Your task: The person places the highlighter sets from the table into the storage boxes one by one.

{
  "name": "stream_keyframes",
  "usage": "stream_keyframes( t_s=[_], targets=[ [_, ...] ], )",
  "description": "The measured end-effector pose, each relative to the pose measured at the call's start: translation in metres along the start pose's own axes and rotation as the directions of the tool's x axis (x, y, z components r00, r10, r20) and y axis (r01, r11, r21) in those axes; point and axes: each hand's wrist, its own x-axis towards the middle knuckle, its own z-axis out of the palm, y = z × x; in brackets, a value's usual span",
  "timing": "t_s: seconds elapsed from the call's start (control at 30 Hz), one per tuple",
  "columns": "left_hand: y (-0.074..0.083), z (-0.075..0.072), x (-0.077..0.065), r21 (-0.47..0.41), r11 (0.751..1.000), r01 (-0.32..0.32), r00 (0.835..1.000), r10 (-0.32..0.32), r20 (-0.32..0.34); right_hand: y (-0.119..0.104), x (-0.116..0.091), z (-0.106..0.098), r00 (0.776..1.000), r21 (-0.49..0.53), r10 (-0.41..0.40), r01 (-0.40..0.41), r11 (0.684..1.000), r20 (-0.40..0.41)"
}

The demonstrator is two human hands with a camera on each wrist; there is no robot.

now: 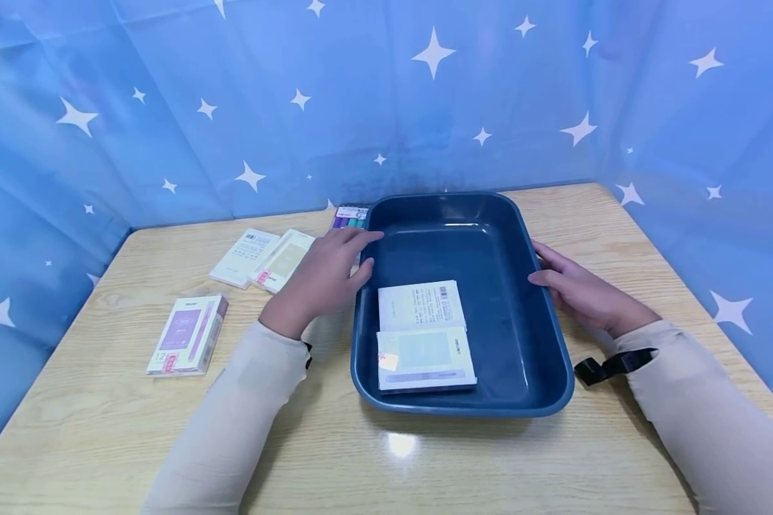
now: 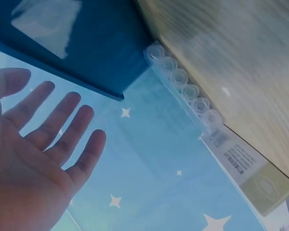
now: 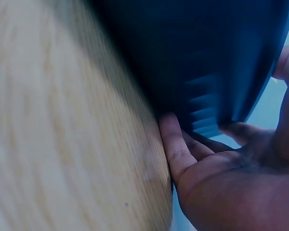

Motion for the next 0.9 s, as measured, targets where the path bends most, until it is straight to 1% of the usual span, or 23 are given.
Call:
stream_keyframes(
  t_s=[0.13, 0.27, 0.37, 0.5, 0.6, 0.8, 0.9],
  targets=[
    [-0.007, 0.0, 0.001, -0.001, 0.998, 0.07, 0.998, -0.07, -0.007, -0.001, 0.001, 0.0, 1.0, -0.002, 0.003, -0.003, 1.0, 0.002],
    [-0.015, 0.0, 0.001, 0.022, 0.99, 0.138, 0.99, -0.138, 0.011, 0.0, 0.002, 0.0, 1.0, -0.005, 0.0, 0.0, 1.0, 0.0],
    [-0.02, -0.001, 0.002, 0.039, 0.984, 0.173, 0.984, -0.174, 0.025, 0.001, 0.002, -0.001, 1.0, -0.005, -0.003, 0.003, 1.0, 0.0],
    [-0.027, -0.003, 0.003, 0.047, 0.979, 0.196, 0.979, -0.198, 0.041, 0.002, 0.002, -0.002, 1.0, -0.002, -0.004, 0.004, 1.0, 0.001],
    [-0.032, -0.003, 0.004, 0.046, 0.975, 0.216, 0.973, -0.219, 0.069, 0.003, 0.002, -0.002, 1.0, 0.003, -0.007, 0.007, 1.0, 0.004],
    [-0.041, -0.001, 0.003, 0.036, 0.959, 0.281, 0.947, -0.283, 0.151, 0.002, 0.001, -0.003, 1.0, 0.011, -0.008, 0.008, 1.0, 0.017],
    [-0.045, 0.001, 0.003, 0.041, 0.956, 0.291, 0.936, -0.293, 0.194, 0.002, 0.002, -0.003, 1.0, 0.007, -0.004, 0.004, 1.0, 0.012]
  ],
)
